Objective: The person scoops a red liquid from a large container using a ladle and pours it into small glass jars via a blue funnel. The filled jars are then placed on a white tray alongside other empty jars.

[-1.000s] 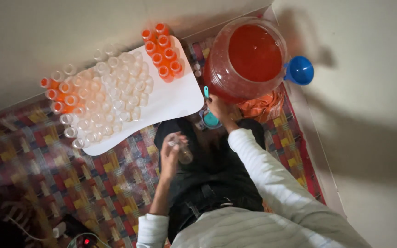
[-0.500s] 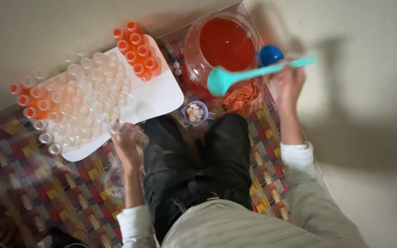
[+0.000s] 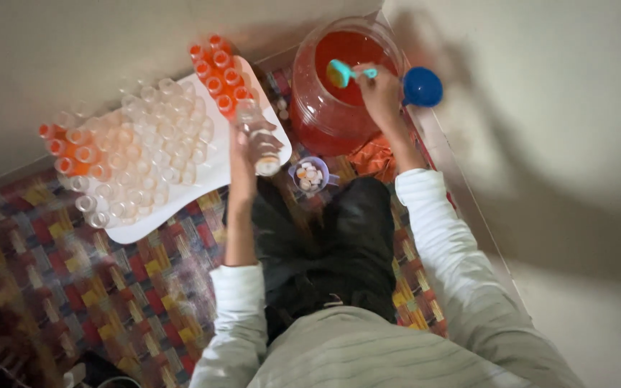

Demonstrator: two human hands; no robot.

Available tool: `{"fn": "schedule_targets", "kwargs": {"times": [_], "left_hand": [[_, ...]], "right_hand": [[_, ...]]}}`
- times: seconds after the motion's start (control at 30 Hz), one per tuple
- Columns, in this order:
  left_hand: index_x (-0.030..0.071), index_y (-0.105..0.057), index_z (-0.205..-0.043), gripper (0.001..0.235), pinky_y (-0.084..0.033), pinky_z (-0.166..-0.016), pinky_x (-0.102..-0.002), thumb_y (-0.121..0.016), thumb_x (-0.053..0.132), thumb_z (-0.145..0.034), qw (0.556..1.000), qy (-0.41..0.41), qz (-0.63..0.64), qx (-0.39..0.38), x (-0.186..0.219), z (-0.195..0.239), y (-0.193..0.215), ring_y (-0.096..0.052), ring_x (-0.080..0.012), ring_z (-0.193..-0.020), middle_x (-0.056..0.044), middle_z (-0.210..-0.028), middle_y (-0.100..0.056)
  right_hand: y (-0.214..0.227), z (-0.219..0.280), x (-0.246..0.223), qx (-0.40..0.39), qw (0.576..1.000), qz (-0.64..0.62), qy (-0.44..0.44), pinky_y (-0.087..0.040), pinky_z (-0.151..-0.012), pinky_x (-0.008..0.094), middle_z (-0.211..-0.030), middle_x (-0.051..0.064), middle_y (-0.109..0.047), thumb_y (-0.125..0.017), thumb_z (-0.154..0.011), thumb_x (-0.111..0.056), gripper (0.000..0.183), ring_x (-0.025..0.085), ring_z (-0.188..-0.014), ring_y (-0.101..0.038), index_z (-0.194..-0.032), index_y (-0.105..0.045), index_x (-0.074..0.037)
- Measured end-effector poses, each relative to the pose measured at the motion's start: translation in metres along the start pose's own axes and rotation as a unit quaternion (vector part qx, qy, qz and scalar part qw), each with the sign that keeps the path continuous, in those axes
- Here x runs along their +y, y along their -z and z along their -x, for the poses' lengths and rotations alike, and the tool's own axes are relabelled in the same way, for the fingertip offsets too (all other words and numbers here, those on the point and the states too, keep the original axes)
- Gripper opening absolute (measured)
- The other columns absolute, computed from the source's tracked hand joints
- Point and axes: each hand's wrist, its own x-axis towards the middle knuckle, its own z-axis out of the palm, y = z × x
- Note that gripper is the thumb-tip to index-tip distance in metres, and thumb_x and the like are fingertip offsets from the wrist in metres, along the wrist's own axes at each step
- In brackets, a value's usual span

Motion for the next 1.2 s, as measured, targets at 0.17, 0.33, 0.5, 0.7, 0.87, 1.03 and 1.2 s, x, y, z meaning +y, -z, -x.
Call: {"fn": "schedule_targets", "kwargs": {"times": [0.17,0.33,0.5,0.7,0.87,1.03,1.2], "left_hand": [[0.011,-0.038,-0.151,0.051,-0.059,-0.085,-0.044,-0.049,0.034,-0.107,0.999,-0.037,-0.001,0.025,-0.038,0.016,-0.019,-0.062,-0.0275,-0.102,-0.022,-0.128,-0.058],[0.009,-0.04,-0.147,0.05,-0.063,-0.073,-0.041,-0.059,0.021,-0.103,1.0,-0.014,0.005,0.0,-0.058,0.009,0.003,-0.072,-0.03,-0.09,-0.019,-0.119,-0.062],[0.01,-0.041,-0.14,0.048,-0.062,-0.071,-0.037,-0.065,0.013,-0.099,0.999,-0.013,0.004,-0.03,-0.043,0.0,-0.013,-0.073,-0.0258,-0.084,-0.02,-0.111,-0.069],[0.002,-0.041,-0.152,0.05,-0.034,-0.116,-0.058,-0.043,0.025,-0.107,0.992,-0.053,-0.096,-0.057,0.004,-0.016,-0.053,-0.046,-0.0458,-0.137,-0.032,-0.146,-0.051],[0.009,-0.056,-0.136,0.054,-0.059,-0.095,-0.046,-0.077,0.008,-0.087,0.999,-0.028,-0.008,-0.045,-0.021,-0.009,-0.058,-0.069,-0.0339,-0.11,-0.016,-0.131,-0.057],[0.01,-0.054,-0.129,0.051,-0.061,-0.088,-0.041,-0.079,0.008,-0.084,0.999,0.014,-0.033,-0.024,-0.028,-0.008,-0.051,-0.068,-0.0265,-0.102,-0.013,-0.12,-0.064],[0.012,-0.05,-0.137,0.04,-0.052,-0.096,-0.049,-0.052,0.016,-0.097,0.992,-0.059,-0.088,-0.07,0.0,0.001,-0.047,-0.071,-0.0287,-0.104,-0.018,-0.11,-0.075]], "right_hand": [[-0.06,-0.01,0.115,-0.001,0.975,0.206,0.084,-0.056,-0.084,0.034,-0.082,0.0,-0.078,-0.083,-0.084,-0.026,0.011,0.023,-0.081,-0.076,-0.095,-0.083,-0.026],[-0.084,-0.007,0.156,-0.091,0.951,0.288,0.061,-0.057,-0.075,0.04,-0.071,0.008,-0.068,-0.076,-0.087,-0.033,0.016,0.031,-0.071,-0.067,-0.09,-0.078,-0.017],[-0.059,-0.012,0.135,-0.161,0.976,0.147,-0.011,-0.052,-0.063,0.042,-0.056,0.008,-0.063,-0.079,-0.081,-0.041,0.029,0.031,-0.057,-0.067,-0.073,-0.072,-0.014],[-0.076,-0.007,0.114,0.02,0.986,0.163,-0.014,-0.053,-0.072,0.047,-0.07,0.021,-0.068,-0.068,-0.098,-0.039,0.036,0.04,-0.071,-0.069,-0.08,-0.069,-0.007],[-0.09,-0.006,0.132,-0.112,0.925,0.309,-0.189,-0.061,-0.079,0.046,-0.087,0.014,-0.068,-0.072,-0.088,-0.046,0.035,0.037,-0.09,-0.074,-0.092,-0.069,-0.011],[-0.048,-0.02,0.068,-0.145,0.95,0.129,-0.245,-0.057,-0.087,0.045,-0.083,0.009,-0.075,-0.07,-0.088,-0.049,0.027,0.034,-0.093,-0.074,-0.095,-0.078,-0.024],[-0.034,-0.019,0.008,-0.076,0.945,0.121,-0.296,-0.059,-0.086,0.045,-0.093,0.003,-0.077,-0.064,-0.095,-0.052,0.024,0.031,-0.091,-0.074,-0.108,-0.078,-0.037]]}}
